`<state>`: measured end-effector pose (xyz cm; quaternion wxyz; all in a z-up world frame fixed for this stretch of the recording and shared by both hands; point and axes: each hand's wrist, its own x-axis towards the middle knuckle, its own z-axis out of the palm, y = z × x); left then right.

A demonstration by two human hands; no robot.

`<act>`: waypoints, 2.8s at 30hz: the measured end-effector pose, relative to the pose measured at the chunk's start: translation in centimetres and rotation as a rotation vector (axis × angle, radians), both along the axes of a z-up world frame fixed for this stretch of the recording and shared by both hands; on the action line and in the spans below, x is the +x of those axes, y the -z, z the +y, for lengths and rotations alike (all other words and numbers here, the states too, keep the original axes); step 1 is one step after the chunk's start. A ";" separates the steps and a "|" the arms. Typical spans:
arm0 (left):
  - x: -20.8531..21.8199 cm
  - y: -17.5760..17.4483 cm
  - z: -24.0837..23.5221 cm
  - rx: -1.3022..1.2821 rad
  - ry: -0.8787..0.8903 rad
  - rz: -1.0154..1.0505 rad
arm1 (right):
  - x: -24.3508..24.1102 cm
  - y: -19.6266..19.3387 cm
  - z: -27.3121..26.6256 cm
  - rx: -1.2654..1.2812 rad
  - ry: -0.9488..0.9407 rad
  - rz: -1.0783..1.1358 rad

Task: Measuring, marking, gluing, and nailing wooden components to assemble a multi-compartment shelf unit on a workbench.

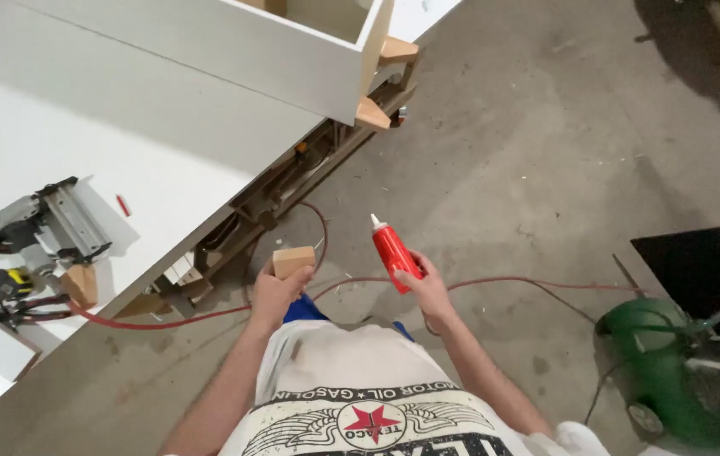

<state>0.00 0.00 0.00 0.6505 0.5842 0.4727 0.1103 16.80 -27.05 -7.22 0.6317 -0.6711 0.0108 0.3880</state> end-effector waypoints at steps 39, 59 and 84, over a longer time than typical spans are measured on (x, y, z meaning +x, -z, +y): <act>48.0 0.5 -2.5 0.148 -0.182 -0.307 | 57.0 -16.6 20.5 0.790 -0.696 -0.603; 54.3 -8.4 -11.9 0.370 -0.697 -0.153 | 54.9 -22.3 24.6 1.127 -1.029 -0.143; 50.3 -8.9 -11.3 0.440 -0.556 -0.224 | 52.0 -24.8 22.5 1.178 -1.092 -0.498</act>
